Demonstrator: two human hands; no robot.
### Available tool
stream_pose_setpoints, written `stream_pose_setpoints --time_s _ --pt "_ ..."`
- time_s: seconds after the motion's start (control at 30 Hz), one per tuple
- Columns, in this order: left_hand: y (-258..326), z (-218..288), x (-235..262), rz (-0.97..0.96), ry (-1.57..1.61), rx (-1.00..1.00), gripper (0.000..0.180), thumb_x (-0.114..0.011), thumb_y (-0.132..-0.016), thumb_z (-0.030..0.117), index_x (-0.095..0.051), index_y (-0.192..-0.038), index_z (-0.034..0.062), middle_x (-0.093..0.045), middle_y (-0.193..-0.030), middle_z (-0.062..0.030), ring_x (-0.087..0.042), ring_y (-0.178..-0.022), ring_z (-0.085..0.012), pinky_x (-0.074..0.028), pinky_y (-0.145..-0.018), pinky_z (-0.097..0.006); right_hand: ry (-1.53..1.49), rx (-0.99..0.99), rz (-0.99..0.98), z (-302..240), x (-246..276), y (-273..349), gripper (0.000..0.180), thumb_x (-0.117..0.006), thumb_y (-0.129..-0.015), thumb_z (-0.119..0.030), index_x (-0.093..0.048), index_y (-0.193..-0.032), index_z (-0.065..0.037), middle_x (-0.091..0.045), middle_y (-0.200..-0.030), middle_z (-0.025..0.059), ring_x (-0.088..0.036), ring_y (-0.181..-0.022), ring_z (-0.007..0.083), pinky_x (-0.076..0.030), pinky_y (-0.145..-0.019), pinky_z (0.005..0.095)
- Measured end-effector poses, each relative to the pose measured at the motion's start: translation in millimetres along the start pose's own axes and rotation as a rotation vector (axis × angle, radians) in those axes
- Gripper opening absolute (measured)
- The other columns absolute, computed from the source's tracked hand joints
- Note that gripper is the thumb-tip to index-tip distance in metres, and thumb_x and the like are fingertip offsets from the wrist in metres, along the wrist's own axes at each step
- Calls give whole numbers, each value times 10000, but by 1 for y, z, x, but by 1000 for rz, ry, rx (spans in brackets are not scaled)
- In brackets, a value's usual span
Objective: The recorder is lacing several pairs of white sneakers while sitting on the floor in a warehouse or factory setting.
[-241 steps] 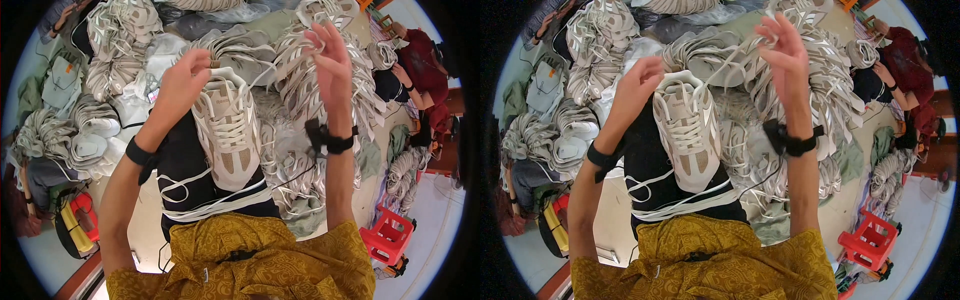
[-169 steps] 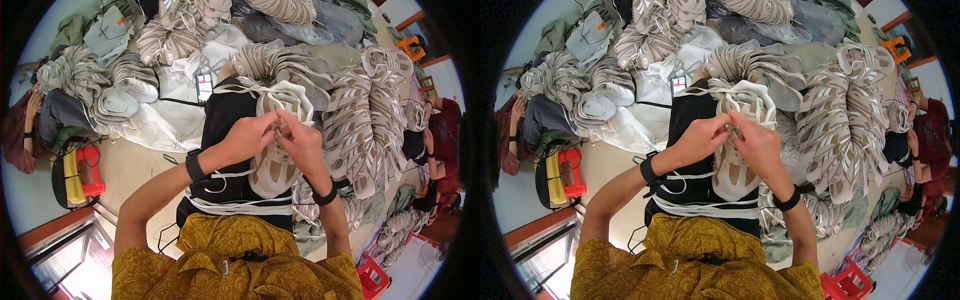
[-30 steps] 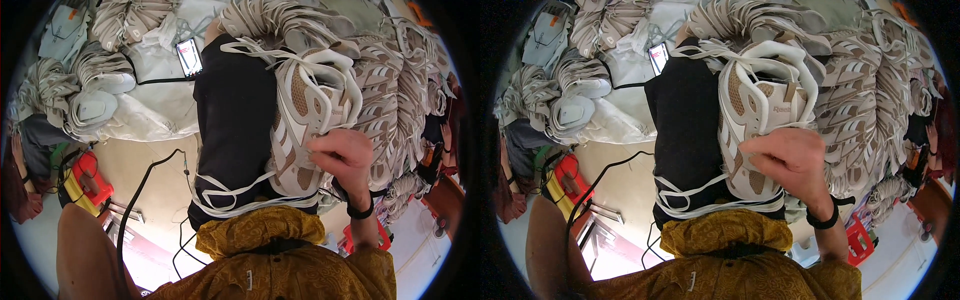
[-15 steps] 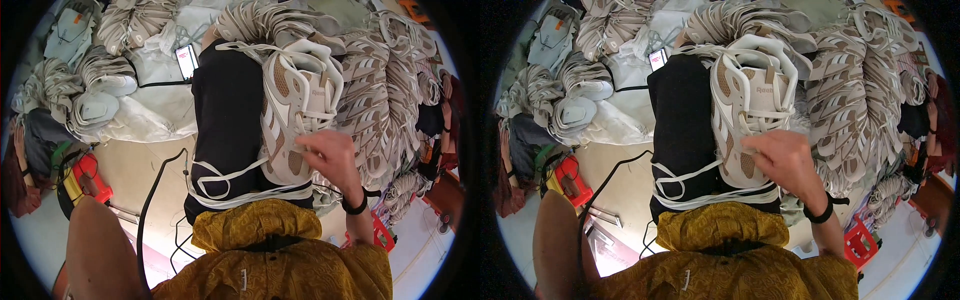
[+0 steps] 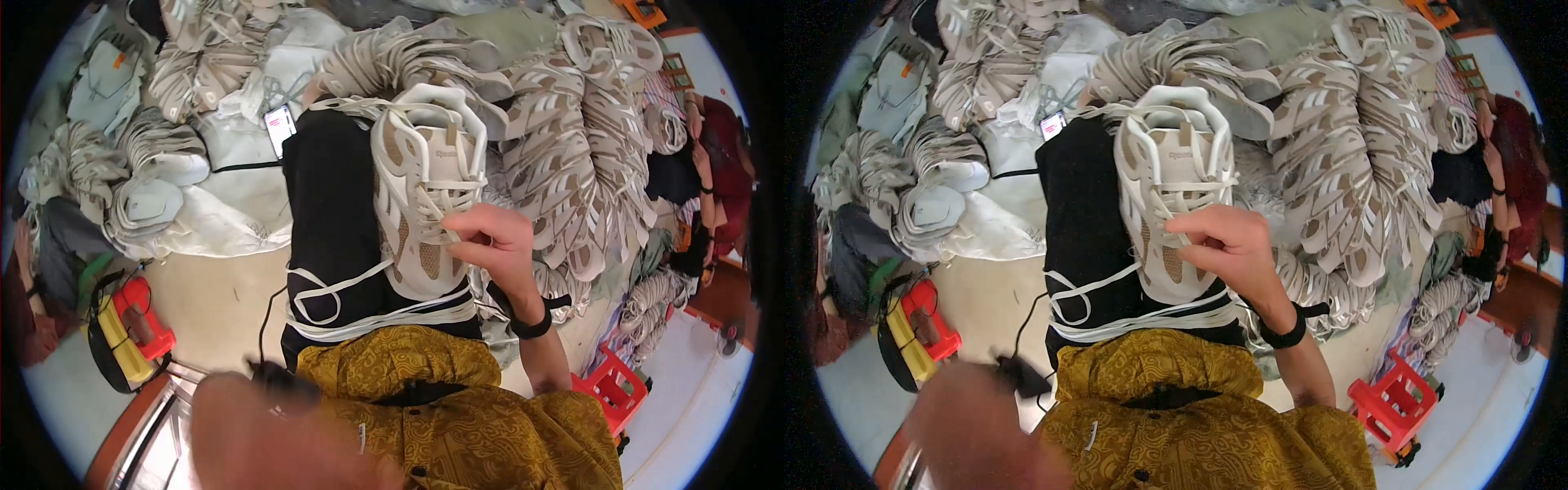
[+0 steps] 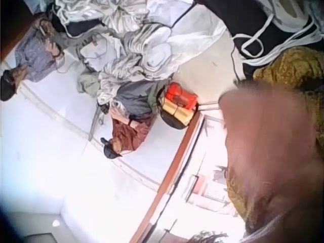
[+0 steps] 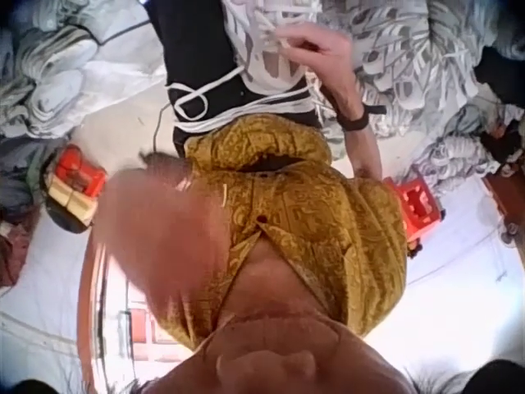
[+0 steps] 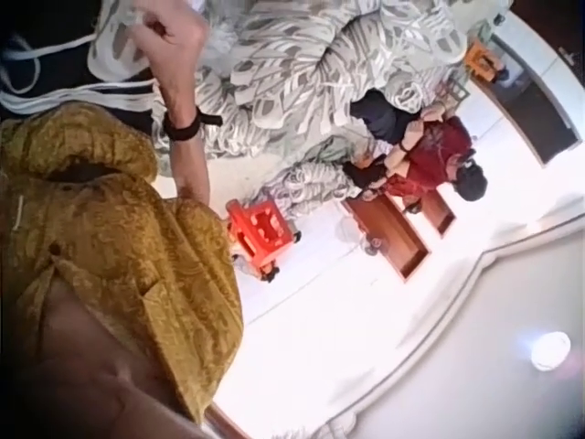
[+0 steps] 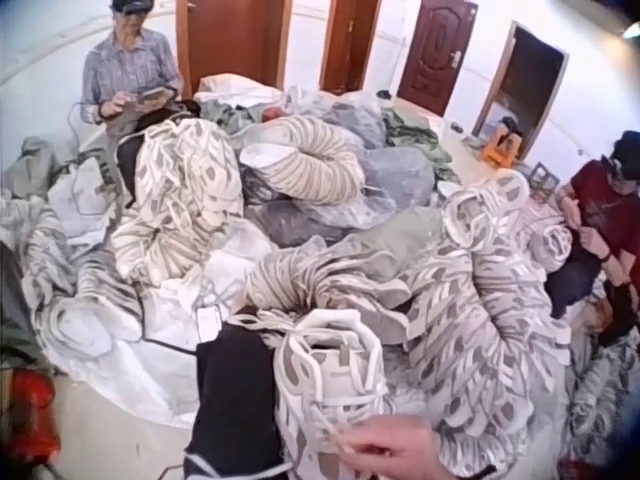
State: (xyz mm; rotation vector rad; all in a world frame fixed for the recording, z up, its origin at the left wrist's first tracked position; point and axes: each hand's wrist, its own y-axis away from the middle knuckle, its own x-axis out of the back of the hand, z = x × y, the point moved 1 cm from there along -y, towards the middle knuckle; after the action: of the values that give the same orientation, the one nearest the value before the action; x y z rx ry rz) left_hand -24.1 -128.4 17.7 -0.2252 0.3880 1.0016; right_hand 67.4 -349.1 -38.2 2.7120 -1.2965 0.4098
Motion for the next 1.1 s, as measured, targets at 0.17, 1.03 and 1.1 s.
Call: stream_pose_setpoints --time_s 0.17,1.03,1.1 --pt "-34 -45 8 509 254 326 365 -519 -886 334 -584 -887 -25 -571 -632 -65 -564 -516 -124 -460 -469 -243 28 151 -126 -12 -2 -5 233 -703 -607 26 -689 -830 -38 -552 -599 19 -507 -499 102 -373 -467 230" --pt "-46 -84 -29 509 79 134 197 -506 -903 174 -585 -787 36 -521 -558 1 -484 -464 -81 -365 -434 -221 -280 -360 -27 -12 8 -12 238 -668 -731 -54 -659 -965 -8 -575 -627 -15 -495 -558 37 -360 -482 188" --pt "-41 -89 -43 489 -68 103 183 -517 -899 169 -581 -782 43 -517 -546 -14 -496 -460 -110 -378 -439 -237 -136 -322 -81 -18 -1 -20 247 -672 -725 -60 -660 -969 -22 -567 -615 -13 -485 -549 32 -356 -474 197"
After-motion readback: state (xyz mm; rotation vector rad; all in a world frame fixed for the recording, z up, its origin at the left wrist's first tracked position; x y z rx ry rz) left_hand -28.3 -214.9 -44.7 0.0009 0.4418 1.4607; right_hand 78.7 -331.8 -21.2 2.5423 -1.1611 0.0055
